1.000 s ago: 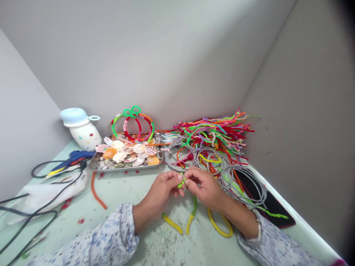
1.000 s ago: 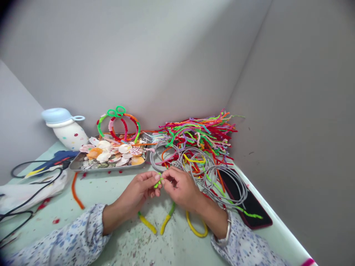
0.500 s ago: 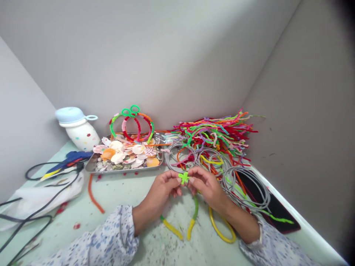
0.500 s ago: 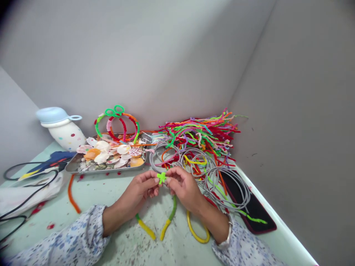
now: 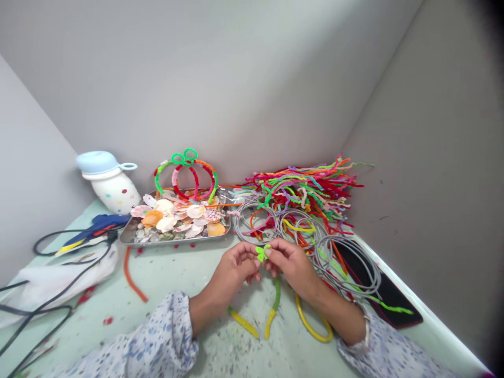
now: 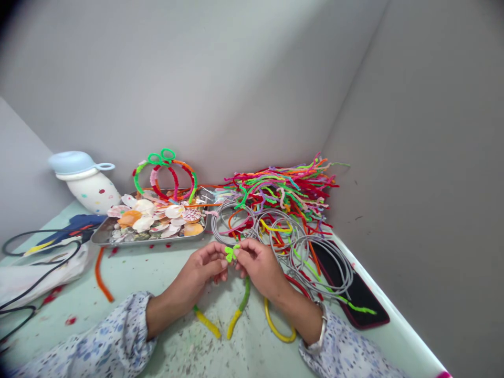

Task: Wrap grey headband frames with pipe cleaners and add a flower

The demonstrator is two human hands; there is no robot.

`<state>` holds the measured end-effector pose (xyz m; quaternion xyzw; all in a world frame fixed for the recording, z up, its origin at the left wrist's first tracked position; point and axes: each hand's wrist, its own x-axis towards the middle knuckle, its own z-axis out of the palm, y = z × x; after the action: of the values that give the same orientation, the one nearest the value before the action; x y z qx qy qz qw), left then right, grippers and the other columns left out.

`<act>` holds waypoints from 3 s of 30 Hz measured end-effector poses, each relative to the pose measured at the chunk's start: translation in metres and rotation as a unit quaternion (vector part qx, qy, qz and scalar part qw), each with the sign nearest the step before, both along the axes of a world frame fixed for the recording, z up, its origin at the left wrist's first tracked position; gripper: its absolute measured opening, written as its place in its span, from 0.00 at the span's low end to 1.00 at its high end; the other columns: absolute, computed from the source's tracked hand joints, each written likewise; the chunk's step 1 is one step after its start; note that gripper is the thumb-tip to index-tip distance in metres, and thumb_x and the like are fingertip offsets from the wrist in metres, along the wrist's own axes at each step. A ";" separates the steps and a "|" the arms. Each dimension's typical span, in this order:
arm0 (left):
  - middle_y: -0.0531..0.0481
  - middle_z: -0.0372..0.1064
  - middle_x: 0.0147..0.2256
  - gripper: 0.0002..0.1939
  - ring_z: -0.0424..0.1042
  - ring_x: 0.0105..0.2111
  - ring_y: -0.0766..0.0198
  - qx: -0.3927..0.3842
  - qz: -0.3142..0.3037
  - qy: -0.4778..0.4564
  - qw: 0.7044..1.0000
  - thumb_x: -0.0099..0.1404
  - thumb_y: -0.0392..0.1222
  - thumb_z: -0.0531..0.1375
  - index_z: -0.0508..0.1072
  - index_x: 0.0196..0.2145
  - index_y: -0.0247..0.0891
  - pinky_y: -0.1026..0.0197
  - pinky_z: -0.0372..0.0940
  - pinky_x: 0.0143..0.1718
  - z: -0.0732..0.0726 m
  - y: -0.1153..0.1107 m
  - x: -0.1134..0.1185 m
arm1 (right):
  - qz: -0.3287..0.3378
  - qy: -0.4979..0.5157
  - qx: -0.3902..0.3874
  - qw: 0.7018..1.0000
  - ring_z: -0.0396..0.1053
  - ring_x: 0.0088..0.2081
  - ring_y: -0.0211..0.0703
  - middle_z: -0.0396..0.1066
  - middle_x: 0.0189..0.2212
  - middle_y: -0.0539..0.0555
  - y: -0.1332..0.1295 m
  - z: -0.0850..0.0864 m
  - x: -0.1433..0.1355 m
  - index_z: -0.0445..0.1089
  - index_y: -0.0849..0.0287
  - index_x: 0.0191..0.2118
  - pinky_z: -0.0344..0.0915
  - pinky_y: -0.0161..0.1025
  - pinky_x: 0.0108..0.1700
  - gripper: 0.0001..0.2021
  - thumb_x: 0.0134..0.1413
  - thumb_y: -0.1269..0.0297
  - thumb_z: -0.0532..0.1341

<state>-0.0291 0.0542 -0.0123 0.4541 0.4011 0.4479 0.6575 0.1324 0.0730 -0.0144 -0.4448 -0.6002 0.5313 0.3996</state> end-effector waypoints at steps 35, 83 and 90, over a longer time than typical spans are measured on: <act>0.58 0.63 0.20 0.08 0.57 0.17 0.74 -0.003 0.066 0.018 0.998 0.55 0.39 0.63 0.71 0.33 0.34 0.68 0.51 0.20 -0.006 0.001 0.003 | 0.032 0.015 -0.040 0.999 0.63 0.19 0.34 0.66 0.18 0.47 0.001 -0.003 -0.002 0.65 0.59 0.26 0.60 0.33 0.23 0.11 0.53 0.57 0.56; 0.56 0.64 0.23 0.02 0.60 0.21 0.70 0.108 0.097 0.175 0.974 0.58 0.35 0.57 0.67 0.28 0.37 0.68 0.56 0.23 -0.003 -0.009 0.006 | 0.026 -0.058 0.021 0.998 0.58 0.18 0.33 0.64 0.16 0.45 -0.006 -0.001 -0.003 0.65 0.59 0.24 0.54 0.30 0.21 0.07 0.50 0.67 0.55; 0.53 0.63 0.26 0.05 0.61 0.25 0.67 0.279 0.083 0.337 0.895 0.62 0.34 0.54 0.69 0.30 0.38 0.65 0.55 0.26 -0.002 -0.016 0.000 | 0.055 0.018 -0.092 0.994 0.57 0.15 0.30 0.63 0.15 0.45 -0.005 0.003 -0.002 0.65 0.60 0.23 0.49 0.28 0.17 0.07 0.47 0.66 0.55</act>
<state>-0.0296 0.0386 -0.0146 0.7080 0.4932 0.4142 0.2897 0.1299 0.0675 -0.0110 -0.4361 -0.5650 0.6132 0.3383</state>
